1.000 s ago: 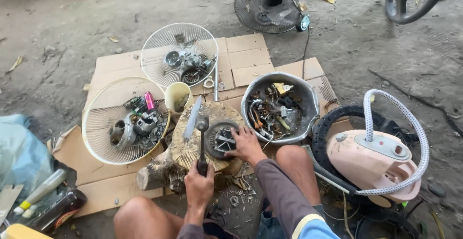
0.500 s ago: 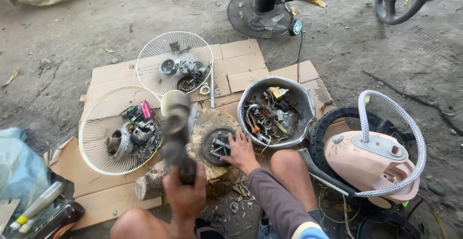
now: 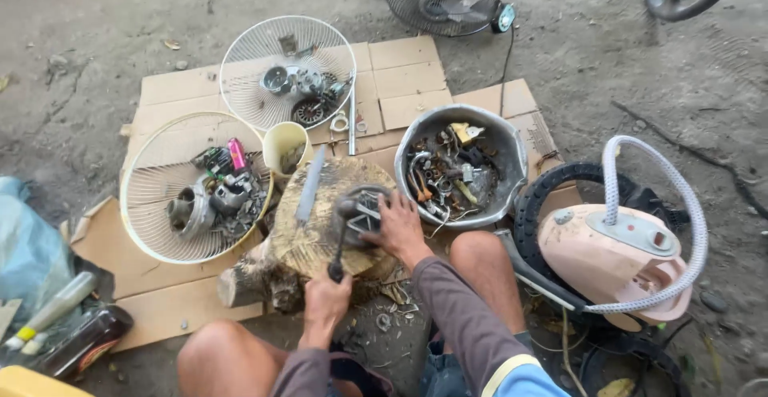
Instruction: Disassembling a fan motor assembly using a hammer and a metal chisel on the ground.
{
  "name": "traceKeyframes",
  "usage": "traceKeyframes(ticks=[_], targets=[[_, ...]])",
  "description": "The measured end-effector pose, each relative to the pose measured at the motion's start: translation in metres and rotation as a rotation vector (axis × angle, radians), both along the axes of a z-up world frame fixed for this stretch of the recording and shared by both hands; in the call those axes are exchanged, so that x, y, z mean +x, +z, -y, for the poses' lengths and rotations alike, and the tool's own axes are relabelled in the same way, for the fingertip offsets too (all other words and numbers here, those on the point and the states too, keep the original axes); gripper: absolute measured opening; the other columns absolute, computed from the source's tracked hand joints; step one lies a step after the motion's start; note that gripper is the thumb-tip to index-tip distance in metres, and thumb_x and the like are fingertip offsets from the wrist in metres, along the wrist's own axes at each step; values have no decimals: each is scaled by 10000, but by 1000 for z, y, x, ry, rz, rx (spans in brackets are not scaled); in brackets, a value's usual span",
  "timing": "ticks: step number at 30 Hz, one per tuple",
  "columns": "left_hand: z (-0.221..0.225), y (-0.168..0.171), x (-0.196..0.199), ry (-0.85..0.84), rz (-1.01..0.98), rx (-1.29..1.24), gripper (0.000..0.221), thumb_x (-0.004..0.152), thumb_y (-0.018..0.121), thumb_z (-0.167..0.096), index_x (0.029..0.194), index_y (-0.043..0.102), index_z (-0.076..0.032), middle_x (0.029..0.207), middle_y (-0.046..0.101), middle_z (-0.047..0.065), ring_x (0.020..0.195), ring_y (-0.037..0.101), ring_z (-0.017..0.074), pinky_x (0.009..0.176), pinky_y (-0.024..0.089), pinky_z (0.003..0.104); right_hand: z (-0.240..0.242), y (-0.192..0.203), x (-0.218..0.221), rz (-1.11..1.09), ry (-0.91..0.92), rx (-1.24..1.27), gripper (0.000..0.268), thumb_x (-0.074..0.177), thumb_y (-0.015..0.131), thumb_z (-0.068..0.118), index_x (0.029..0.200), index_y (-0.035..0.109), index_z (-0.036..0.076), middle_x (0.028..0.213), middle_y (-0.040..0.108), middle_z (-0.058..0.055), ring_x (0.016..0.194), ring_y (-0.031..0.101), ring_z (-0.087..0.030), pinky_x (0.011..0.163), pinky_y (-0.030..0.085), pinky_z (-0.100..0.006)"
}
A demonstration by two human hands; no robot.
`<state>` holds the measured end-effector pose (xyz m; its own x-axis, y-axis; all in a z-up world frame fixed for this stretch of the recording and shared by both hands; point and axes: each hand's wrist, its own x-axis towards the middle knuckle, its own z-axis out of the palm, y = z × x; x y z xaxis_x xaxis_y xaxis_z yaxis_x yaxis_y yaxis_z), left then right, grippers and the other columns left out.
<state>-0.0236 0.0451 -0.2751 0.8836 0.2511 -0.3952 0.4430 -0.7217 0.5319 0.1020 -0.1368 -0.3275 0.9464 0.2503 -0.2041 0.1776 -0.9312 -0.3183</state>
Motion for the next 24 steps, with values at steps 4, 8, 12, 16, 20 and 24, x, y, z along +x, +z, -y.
traceKeyframes(ticks=[4, 8, 12, 16, 20, 24], targets=[[-6, 1, -13, 174, 154, -114, 303, 828, 697, -298, 1008, 736, -58, 817, 772, 140, 698, 709, 339, 679, 564, 427, -5, -20, 4, 6, 8, -77, 1129, 757, 739, 784, 1543, 399, 48, 1602, 327, -270, 1479, 297, -440, 1185, 168, -644], [-13, 18, -19, 338, -136, -295, 227, 982, 611, -258, 839, 609, -81, 625, 576, 22, 463, 556, 164, 421, 477, 321, -5, -12, 5, -59, -81, 99, 1082, 720, 910, 605, 1506, 436, 32, 1526, 400, -243, 1428, 344, -428, 1195, 256, -629], [-17, 24, -19, 469, -204, -338, 213, 955, 620, -233, 892, 651, -32, 612, 616, 65, 451, 571, 188, 412, 478, 332, -6, -23, 20, -116, -100, 160, 1122, 655, 949, 614, 1453, 433, 18, 1509, 303, -212, 1438, 263, -422, 1222, 206, -627], [-25, 16, -19, 430, -250, -325, 206, 945, 614, -222, 895, 644, -25, 609, 609, 81, 433, 558, 214, 415, 473, 352, -15, -32, 36, -215, -33, 169, 1415, 667, 880, 669, 1664, 46, 109, 1715, -13, -234, 1578, -42, -402, 1271, 18, -539], [-33, 8, -16, 472, -247, -440, 216, 953, 609, -208, 873, 657, -14, 655, 625, 104, 467, 562, 224, 425, 466, 363, -15, -34, 40, -216, -3, 118, 1294, 658, 876, 693, 1642, 228, 159, 1705, 41, -237, 1565, -45, -438, 1262, 22, -588], [-54, -3, -12, 550, -233, -658, 187, 957, 631, -162, 912, 617, 20, 620, 580, 150, 422, 490, 246, 385, 410, 387, -11, 16, 25, -271, 80, 87, 1291, 652, 917, 619, 1650, 191, 242, 1709, -57, -204, 1568, -72, -437, 1264, 10, -611]])
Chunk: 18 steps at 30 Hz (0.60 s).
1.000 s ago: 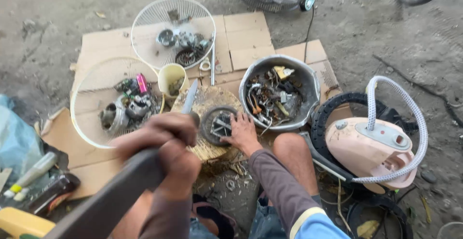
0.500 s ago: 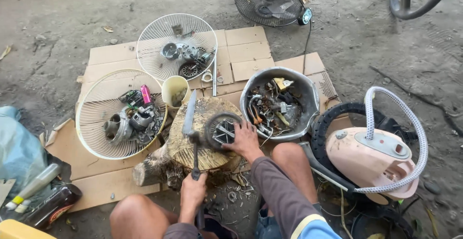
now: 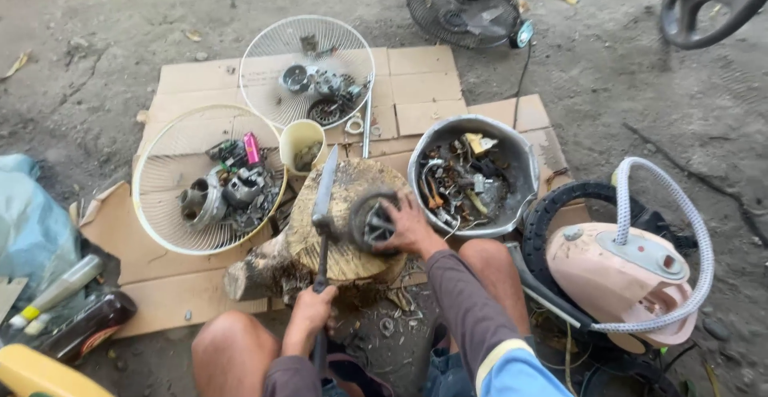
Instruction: Disassembling a fan motor assembly using a hammer and a metal chisel on the ground.
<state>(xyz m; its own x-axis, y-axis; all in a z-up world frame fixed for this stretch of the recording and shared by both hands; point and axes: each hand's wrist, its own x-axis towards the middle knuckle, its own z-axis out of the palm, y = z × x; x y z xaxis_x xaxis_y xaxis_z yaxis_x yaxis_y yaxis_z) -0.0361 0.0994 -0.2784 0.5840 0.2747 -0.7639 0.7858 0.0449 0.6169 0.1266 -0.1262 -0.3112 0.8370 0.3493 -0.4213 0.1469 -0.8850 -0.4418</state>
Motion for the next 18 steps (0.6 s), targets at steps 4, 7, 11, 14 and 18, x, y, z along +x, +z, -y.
traceKeyframes(ticks=[4, 7, 11, 14, 18], targets=[[3, 30, 2, -58, -114, -17, 196, 1008, 559, -134, 1071, 621, 40, 629, 548, 79, 431, 482, 183, 382, 411, 323, -2, 13, -20, -94, 136, 18, 1215, 673, 905, 542, 1646, 219, 303, 1715, -100, -188, 1563, -117, -441, 1256, -3, -617], [5, 30, 0, -78, -108, 33, 184, 1002, 566, -139, 1025, 629, 32, 632, 553, 85, 440, 493, 191, 390, 419, 326, 0, 5, -23, -56, 96, 104, 1198, 671, 939, 429, 1634, 252, 239, 1702, 56, -157, 1543, 62, -409, 1269, 82, -605], [4, 2, -7, -82, -3, 124, 224, 907, 624, -172, 832, 628, 40, 592, 602, 161, 420, 517, 265, 405, 448, 397, 7, -19, -23, 202, 13, 174, 1077, 708, 944, 374, 1545, 355, 37, 1540, 386, -152, 1364, 446, -365, 1213, 335, -491], [17, 2, -14, -281, -44, 329, 196, 1007, 613, -261, 941, 640, -78, 653, 545, 7, 482, 533, 144, 457, 458, 305, 10, -35, -28, 170, -55, 163, 1249, 653, 1003, 385, 1589, 259, 24, 1599, 317, -220, 1478, 323, -387, 1257, 251, -518], [26, 10, -14, -263, 44, 412, 205, 959, 642, -258, 840, 654, -92, 634, 565, 10, 559, 564, 159, 536, 461, 330, 12, -32, -28, 122, -71, 193, 1262, 673, 990, 328, 1619, 207, 41, 1595, 319, -196, 1476, 319, -371, 1268, 231, -527]])
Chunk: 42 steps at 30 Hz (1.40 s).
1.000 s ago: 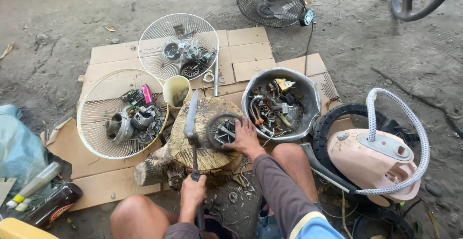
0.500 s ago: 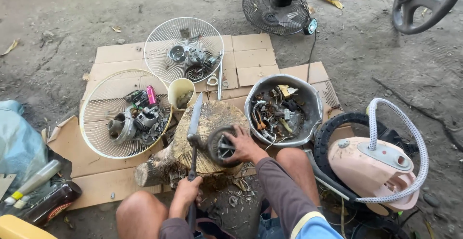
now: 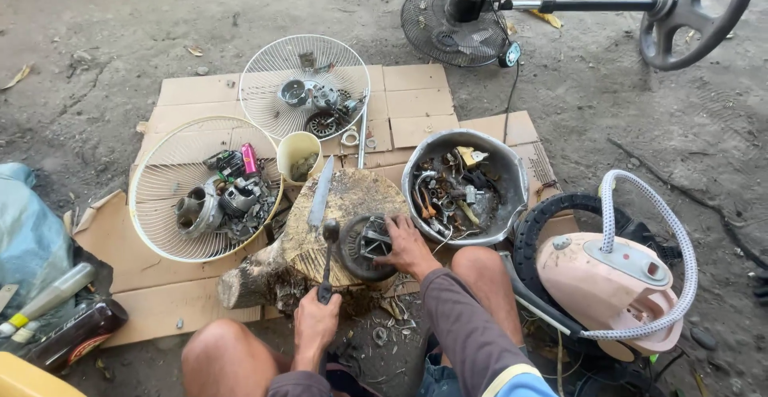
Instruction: Disassembling a fan motor assembly using a hammer and a metal chisel on the ground.
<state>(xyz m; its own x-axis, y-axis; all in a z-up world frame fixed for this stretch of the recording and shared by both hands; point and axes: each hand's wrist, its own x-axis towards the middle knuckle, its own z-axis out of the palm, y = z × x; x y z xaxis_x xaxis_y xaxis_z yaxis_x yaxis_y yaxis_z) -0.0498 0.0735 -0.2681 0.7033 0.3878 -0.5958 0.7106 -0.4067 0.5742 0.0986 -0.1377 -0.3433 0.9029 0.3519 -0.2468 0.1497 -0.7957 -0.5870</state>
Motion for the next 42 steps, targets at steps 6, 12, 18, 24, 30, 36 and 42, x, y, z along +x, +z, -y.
traceKeyframes(ticks=[6, 12, 18, 24, 30, 36, 42], targets=[[13, -8, 0, -131, 317, -4, 256, 963, 662, -269, 773, 570, -123, 647, 586, -13, 502, 540, 129, 450, 460, 284, -2, 10, -1, 23, 88, -129, 1229, 653, 998, 430, 1597, 323, 28, 1560, 332, -247, 1425, 345, -425, 1196, 321, -535], [38, 16, -4, -213, 103, 89, 208, 929, 621, -307, 852, 652, -116, 648, 665, 38, 566, 614, 211, 588, 477, 377, 3, 8, -9, 70, 44, -108, 1151, 643, 983, 428, 1569, 404, 65, 1513, 438, -177, 1364, 422, -358, 1135, 349, -559], [36, 14, -5, -189, 336, -72, 185, 963, 686, -205, 836, 636, -80, 598, 622, 8, 391, 512, 122, 301, 429, 274, 2, 18, -7, -29, 25, -98, 1181, 692, 956, 432, 1619, 296, 116, 1667, 226, -247, 1545, 190, -408, 1239, 159, -614], [55, 174, 13, -333, 1282, 245, 38, 908, 674, -140, 936, 675, -114, 691, 656, -10, 411, 495, 68, 374, 453, 225, 7, 28, -8, -56, 44, -34, 1177, 688, 930, 499, 1604, 327, 73, 1586, 352, -131, 1456, 313, -325, 1218, 244, -540], [78, 239, 32, -429, 1757, -414, 166, 965, 570, -192, 1018, 426, -130, 710, 629, 42, 518, 529, 112, 526, 546, 263, 6, 17, -2, 16, 99, -119, 1170, 688, 924, 564, 1585, 365, 62, 1524, 413, -191, 1415, 353, -366, 1178, 275, -525], [27, -6, 9, -364, 716, -52, 165, 992, 631, -163, 846, 611, -90, 522, 568, -35, 286, 442, 85, 209, 398, 242, 9, 12, 5, 68, 128, -159, 1142, 699, 915, 580, 1562, 391, 45, 1543, 403, -195, 1425, 349, -373, 1186, 252, -519], [51, 54, 9, -77, 382, -4, 139, 877, 683, -209, 913, 694, -75, 661, 726, 53, 522, 631, 201, 502, 495, 357, 9, 14, 14, 36, 163, -233, 1194, 757, 893, 542, 1622, 235, 47, 1650, 235, -246, 1541, 150, -439, 1268, 96, -534]])
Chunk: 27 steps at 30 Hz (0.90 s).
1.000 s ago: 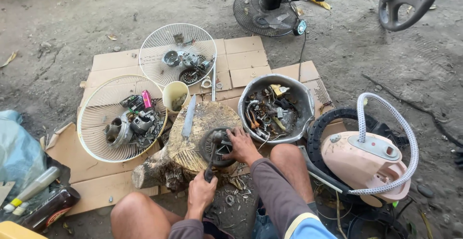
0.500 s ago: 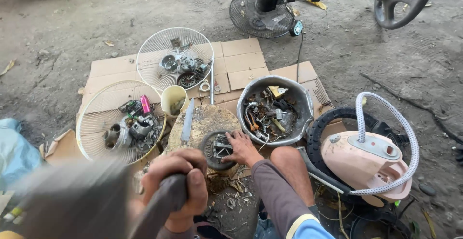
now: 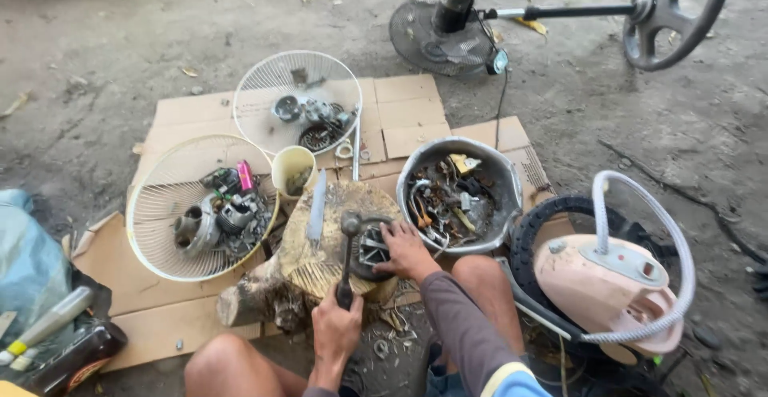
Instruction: Disassembling a fan motor assembly using a hammer and a metal chisel on the ground.
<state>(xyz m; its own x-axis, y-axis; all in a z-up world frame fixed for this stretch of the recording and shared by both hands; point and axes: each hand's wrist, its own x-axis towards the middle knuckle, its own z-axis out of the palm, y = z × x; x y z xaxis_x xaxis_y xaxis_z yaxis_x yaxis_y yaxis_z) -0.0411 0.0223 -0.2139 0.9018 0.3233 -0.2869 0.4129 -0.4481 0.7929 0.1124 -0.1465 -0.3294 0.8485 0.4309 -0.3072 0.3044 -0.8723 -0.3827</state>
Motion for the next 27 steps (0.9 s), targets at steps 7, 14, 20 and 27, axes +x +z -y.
traceKeyframes(ticks=[7, 14, 20, 27], targets=[[-13, -55, 8, -94, -51, 47, 187, 915, 665, -215, 776, 598, -110, 599, 600, 1, 451, 525, 156, 417, 454, 310, -2, -6, 0, 8, -49, -14, 1174, 725, 891, 601, 1609, 310, 92, 1601, 341, -167, 1501, 253, -359, 1248, 131, -549], [-15, -98, 7, -99, -95, -47, 167, 942, 672, -231, 862, 597, -106, 618, 587, -13, 423, 491, 117, 341, 456, 280, -4, -4, -3, 15, -138, 75, 1181, 687, 948, 545, 1587, 348, 70, 1561, 348, -217, 1483, 284, -412, 1249, 135, -616], [-7, 45, 28, -214, 613, -14, 174, 957, 662, -168, 820, 604, -77, 560, 560, -26, 388, 416, 115, 320, 413, 272, -11, 11, 2, -73, -228, 50, 1125, 724, 928, 531, 1578, 354, 78, 1653, 207, -255, 1523, 223, -436, 1246, 158, -601], [24, 232, 46, -344, 1268, -394, 135, 885, 595, -128, 953, 490, -80, 730, 668, 73, 547, 589, 143, 607, 608, 285, -9, 16, 0, -107, -230, 34, 1124, 705, 948, 523, 1566, 374, 82, 1637, 233, -272, 1501, 262, -448, 1245, 185, -584]])
